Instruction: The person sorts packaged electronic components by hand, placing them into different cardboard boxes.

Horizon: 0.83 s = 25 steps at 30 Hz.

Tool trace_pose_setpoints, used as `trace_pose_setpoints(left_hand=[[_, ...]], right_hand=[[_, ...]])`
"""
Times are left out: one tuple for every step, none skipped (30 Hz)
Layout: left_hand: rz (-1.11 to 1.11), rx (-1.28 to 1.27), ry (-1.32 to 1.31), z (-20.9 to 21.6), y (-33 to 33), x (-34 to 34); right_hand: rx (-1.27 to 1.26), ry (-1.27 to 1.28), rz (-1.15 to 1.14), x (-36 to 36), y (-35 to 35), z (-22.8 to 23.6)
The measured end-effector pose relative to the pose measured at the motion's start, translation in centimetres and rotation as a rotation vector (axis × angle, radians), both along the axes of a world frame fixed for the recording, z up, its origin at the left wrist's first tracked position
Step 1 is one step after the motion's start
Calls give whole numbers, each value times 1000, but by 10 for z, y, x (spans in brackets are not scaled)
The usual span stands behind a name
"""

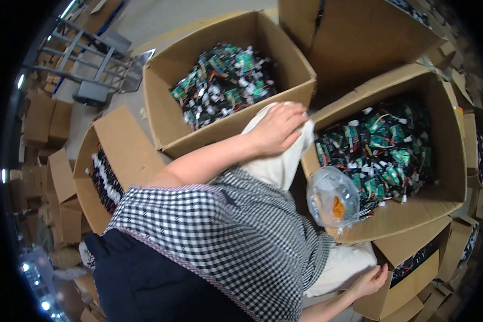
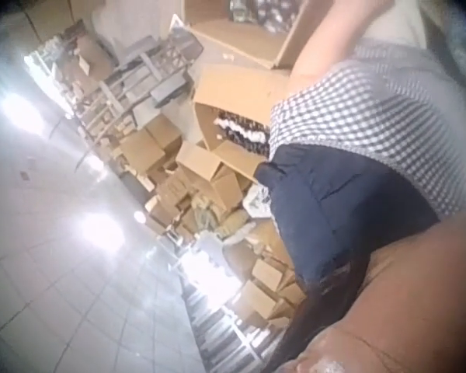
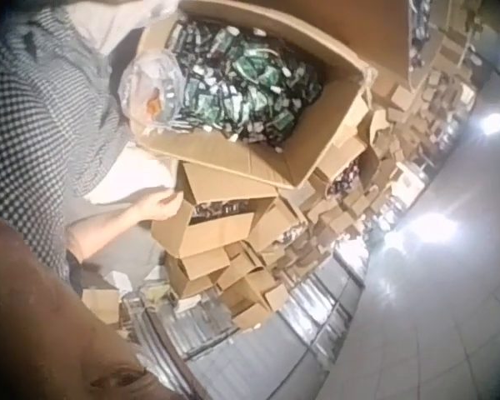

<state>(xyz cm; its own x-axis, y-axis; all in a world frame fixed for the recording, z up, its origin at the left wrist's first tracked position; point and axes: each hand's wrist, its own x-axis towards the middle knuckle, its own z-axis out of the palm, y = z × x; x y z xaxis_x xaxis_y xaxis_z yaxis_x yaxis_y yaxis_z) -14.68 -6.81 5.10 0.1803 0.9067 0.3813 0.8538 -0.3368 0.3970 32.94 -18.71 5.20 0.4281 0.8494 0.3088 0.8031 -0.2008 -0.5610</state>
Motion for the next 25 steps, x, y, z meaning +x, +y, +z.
trace_pose_setpoints(left_hand=[[-50, -30, 13, 0, 10, 5], [-111, -94, 16, -5, 23, 11], [-169, -159, 20, -12, 34, 16], [-194, -155, 140, -13, 42, 25], [-200, -160, 257, -20, 48, 30], [-239, -164, 277, -26, 63, 38], [-277, -187, 301, -25, 71, 45], [-293, -254, 325, -24, 90, 49], [-316, -319, 346, -24, 113, 56], [-258, -372, 397, -19, 132, 66], [-205, -417, 447, -16, 155, 77], [-250, -380, 454, -14, 172, 86], [-272, -422, 492, -9, 188, 93], [-270, -469, 489, -2, 208, 105], [-263, -540, 529, 2, 226, 117], [-218, -608, 590, 12, 233, 124], [-232, -639, 579, 20, 245, 135], [-254, -691, 596, 26, 255, 144], [-283, -736, 620, 31, 266, 152], [-307, -722, 643, 32, 268, 160], [-338, -705, 662, 34, 266, 167], [-328, -818, 680, 43, 256, 172], [-297, -901, 676, 49, 250, 179], [-296, -950, 690, 57, 238, 184], [-291, -981, 706, 45, 241, 199]], right_hand=[[-67, -185, 19, 11, 3, -7], [-131, -368, 35, 24, 8, -17], [-170, -349, 48, 37, 9, -37], [-138, -416, 42, 38, 9, -54], [-355, -427, -70, 23, 15, -55], [-512, -403, -107, 25, 19, -50], [-476, -500, -70, 36, 16, -44], [-351, -490, -79, 40, 30, -32], [-410, -509, -114, 55, 42, -31], [-408, -471, -139, 72, 41, -36], [-404, -437, -172, 78, 56, -32], [-567, -355, -95, 89, 78, -28], [-737, -254, -34, 91, 101, -11], [-795, -92, -111, 106, 103, -23], [-589, -99, -136, 112, 105, -41], [-556, -62, -80, 117, 129, -39], [-609, -26, -84, 123, 135, -36], [-659, 8, -88, 129, 137, -30], [-646, 40, -84, 133, 141, -27], [-627, 69, -77, 135, 148, -25], [-625, 78, -61, 136, 153, -17], [-630, 91, -19, 138, 158, -10], [-626, 94, 14, 138, 166, -9], [-624, 94, 59, 136, 170, -9], [-679, 135, 77, 135, 185, -32]])
